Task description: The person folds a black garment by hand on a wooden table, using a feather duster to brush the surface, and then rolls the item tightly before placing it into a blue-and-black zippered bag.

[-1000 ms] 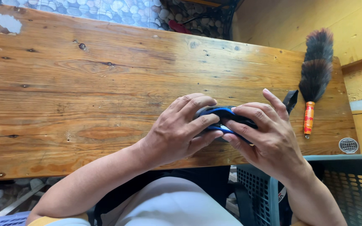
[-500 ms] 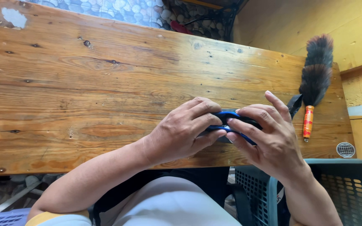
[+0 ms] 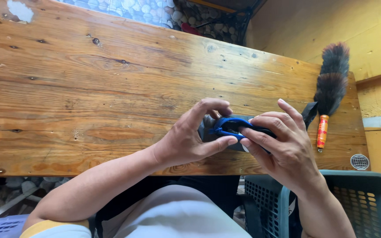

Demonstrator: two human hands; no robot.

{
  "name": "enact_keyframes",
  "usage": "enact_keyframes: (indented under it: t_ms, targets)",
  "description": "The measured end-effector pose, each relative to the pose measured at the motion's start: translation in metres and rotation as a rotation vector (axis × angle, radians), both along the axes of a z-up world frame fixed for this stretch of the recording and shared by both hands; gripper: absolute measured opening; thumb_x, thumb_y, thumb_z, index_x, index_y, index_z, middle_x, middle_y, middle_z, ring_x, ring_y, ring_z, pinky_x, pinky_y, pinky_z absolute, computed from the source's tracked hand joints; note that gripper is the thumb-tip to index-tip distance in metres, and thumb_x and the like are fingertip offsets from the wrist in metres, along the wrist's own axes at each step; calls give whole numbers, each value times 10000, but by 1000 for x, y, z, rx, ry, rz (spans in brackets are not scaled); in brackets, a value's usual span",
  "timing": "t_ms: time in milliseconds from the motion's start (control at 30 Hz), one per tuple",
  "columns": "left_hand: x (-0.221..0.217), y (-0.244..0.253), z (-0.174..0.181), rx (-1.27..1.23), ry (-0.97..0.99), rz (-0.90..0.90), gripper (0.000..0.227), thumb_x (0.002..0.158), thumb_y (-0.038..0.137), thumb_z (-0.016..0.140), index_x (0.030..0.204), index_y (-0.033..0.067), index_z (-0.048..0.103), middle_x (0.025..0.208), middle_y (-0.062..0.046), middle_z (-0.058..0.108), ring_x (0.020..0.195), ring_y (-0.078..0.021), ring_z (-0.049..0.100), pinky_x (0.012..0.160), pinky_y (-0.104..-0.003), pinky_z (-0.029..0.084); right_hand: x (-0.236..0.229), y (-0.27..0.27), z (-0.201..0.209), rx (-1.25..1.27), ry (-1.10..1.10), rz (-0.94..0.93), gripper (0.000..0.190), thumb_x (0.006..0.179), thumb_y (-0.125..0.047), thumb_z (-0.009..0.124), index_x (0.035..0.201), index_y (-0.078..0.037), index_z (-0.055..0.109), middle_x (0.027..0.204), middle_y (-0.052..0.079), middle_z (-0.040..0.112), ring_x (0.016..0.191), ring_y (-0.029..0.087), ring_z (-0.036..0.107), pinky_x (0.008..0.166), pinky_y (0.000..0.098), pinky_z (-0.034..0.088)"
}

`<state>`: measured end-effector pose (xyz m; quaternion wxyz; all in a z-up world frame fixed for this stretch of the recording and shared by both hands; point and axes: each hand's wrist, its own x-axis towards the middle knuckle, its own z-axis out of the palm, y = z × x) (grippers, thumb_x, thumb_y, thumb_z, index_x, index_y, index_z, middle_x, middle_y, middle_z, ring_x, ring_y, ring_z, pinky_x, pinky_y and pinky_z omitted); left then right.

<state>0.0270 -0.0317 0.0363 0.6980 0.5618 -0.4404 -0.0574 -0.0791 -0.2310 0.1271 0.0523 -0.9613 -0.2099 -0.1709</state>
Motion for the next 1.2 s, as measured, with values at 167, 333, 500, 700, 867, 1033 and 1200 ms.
enact_keyframes:
  t_ms: [167,333,500,700,867,1033,1200]
  targets:
    - [1,-6,-3,-129,-74,26,331,953,173,762,1170,74,532,1180,-135,636,1106,-260,660,1014,-352,544,0,0,1,-3,8,-7,132,974,-218,713,1081,-143,732,1110,58,680,1016,270,667,1175,576,386]
    - [2,-6,-12,-60,-219,134,436,997,252,749,1323,89,509,1199,-115,667,1061,-251,691,942,-345,583,1,5,6,-20,1,-16,133,977,-215,711,1079,-135,741,1108,60,687,1021,285,686,1187,601,363]
    - [3,-4,-6,-115,-222,76,269,1005,174,729,1227,85,605,1182,-140,651,1063,-266,688,964,-363,580,0,7,7,-58,-5,-30,135,980,-223,707,1075,-135,746,1099,75,691,1015,289,685,1188,600,359]
    - [3,-5,-4,-92,-180,81,244,996,175,727,1198,89,620,1162,-115,643,1044,-248,691,956,-348,582,-1,9,7,-33,22,-75,191,976,-253,697,1083,-100,735,1191,91,650,1048,257,666,1207,617,367]
    - [3,-9,-6,-78,-162,85,232,990,160,729,1187,92,628,1147,-105,627,1040,-240,679,946,-339,572,2,13,7,-24,-5,-75,266,959,-288,734,1154,-114,689,1261,135,579,1170,257,616,1197,625,414]
    - [2,-13,-13,-32,-154,95,192,1003,166,669,1186,126,628,1171,-82,616,1071,-233,664,949,-344,560,21,38,23,-159,18,68,245,916,-282,775,1094,-134,694,1047,79,553,963,252,555,1052,524,453]
    - [4,-17,-17,-101,-119,58,266,967,177,680,1182,47,594,1173,-94,627,1082,-256,652,986,-376,540,39,54,31,-311,202,76,196,899,-290,564,1006,-133,609,970,87,539,881,298,527,965,479,373]
